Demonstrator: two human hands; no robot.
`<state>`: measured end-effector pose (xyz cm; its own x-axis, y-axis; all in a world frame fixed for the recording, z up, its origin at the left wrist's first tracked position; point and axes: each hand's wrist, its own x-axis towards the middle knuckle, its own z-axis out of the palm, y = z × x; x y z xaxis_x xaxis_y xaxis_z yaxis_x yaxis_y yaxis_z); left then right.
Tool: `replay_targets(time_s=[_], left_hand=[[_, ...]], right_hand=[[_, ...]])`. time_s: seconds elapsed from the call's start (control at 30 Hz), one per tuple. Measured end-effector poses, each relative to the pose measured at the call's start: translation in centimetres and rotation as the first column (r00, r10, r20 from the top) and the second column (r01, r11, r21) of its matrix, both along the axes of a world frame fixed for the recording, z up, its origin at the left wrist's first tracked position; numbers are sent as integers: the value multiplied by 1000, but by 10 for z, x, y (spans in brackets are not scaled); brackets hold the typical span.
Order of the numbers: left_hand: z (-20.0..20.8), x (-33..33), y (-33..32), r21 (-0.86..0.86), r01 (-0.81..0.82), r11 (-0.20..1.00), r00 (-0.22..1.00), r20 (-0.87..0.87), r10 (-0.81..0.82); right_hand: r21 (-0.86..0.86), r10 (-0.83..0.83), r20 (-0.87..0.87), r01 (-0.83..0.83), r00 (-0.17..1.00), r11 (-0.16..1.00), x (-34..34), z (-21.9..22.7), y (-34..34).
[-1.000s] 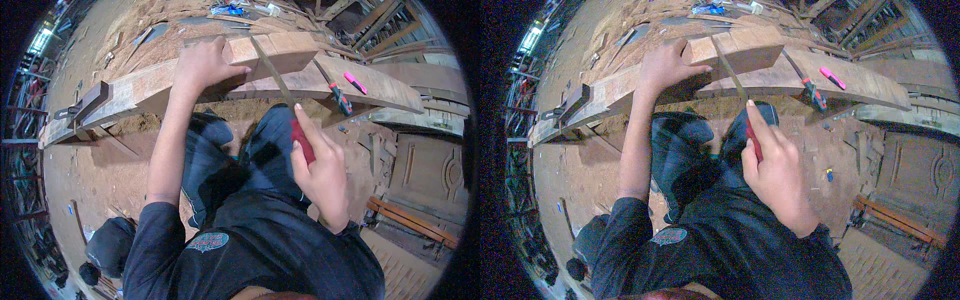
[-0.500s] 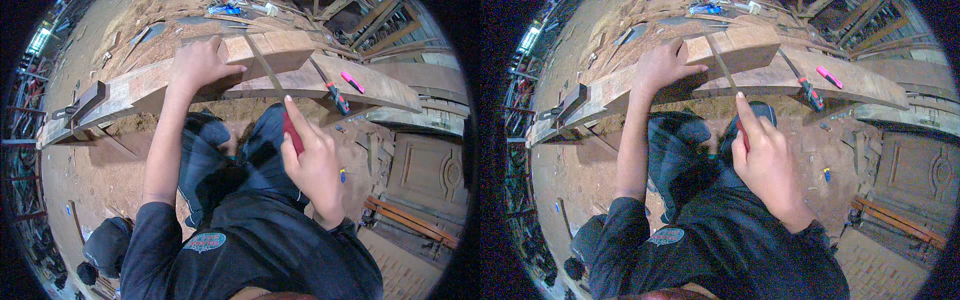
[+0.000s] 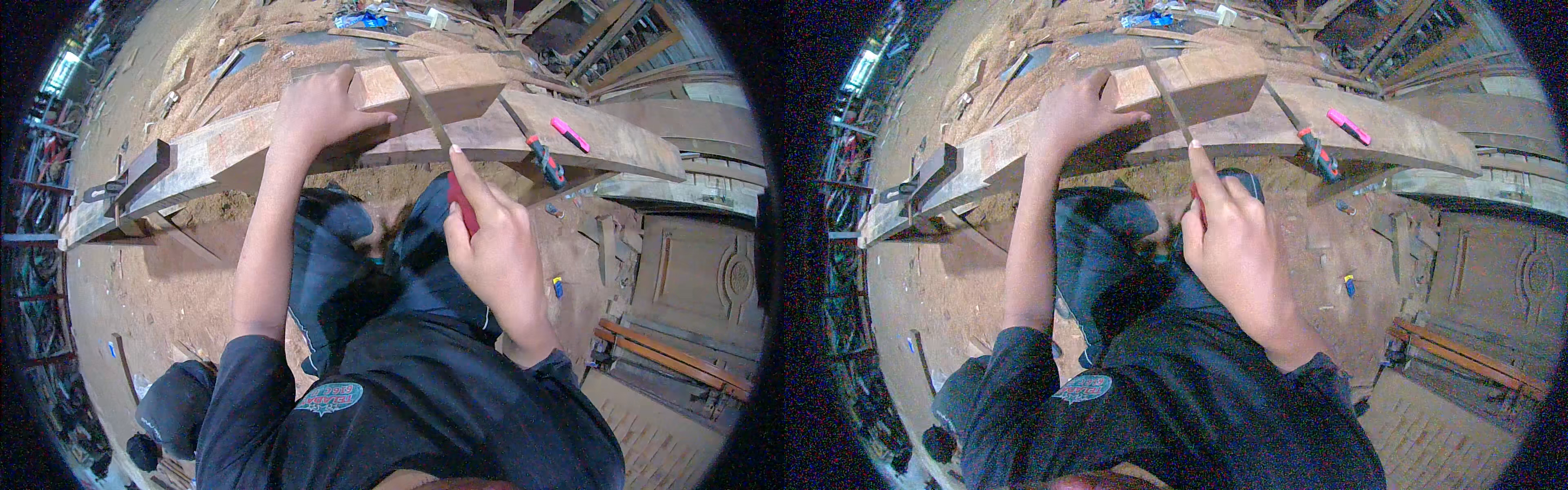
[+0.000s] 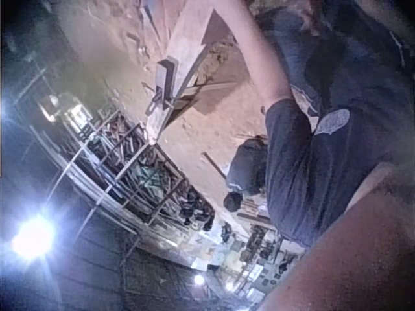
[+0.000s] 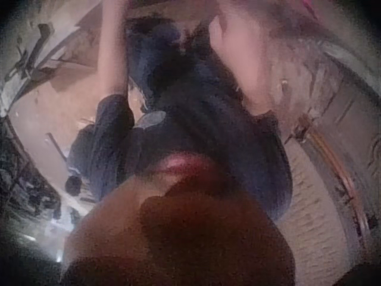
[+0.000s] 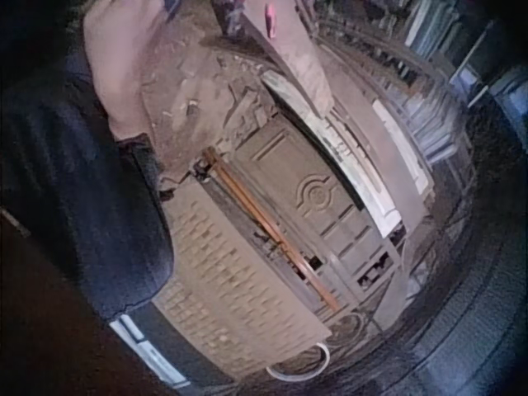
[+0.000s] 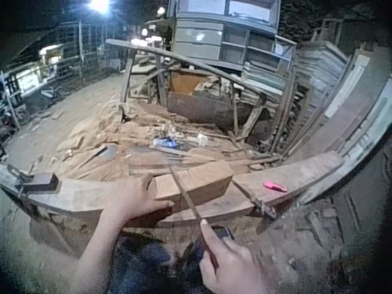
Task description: The person saws into a wooden board using a hand saw while holding the board against a large timber on the ground.
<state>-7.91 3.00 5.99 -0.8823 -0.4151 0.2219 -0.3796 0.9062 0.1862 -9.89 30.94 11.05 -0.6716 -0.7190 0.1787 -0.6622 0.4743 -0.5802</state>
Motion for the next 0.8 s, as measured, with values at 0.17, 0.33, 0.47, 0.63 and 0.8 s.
replay_targets(time_s=[0.17, 0.33, 0.47, 0.63, 0.8], left_hand=[[-4, 1, -4, 3, 12, 1000, 1000, -17, -12], [-2, 3, -2, -38, 0, 999, 1000, -8, 0], [0, 1, -2, -32, 1, 999, 1000, 20, -1], [-3, 1, -4, -16, 5, 1000, 1000, -13, -5], [1, 0, -1, -10, -15, 1000, 1000, 25, 15]], right_hand=[[26, 20, 27, -21, 999, 999, 12, 11, 20], [51, -11, -14, 12, 1000, 999, 11, 6, 7], [25, -12, -20, 13, 1000, 1000, 4, -2, 2], [41, -22, 19, 21, 1000, 999, 18, 9, 19], [69, -34, -26, 36, 999, 997, 11, -1, -1]])
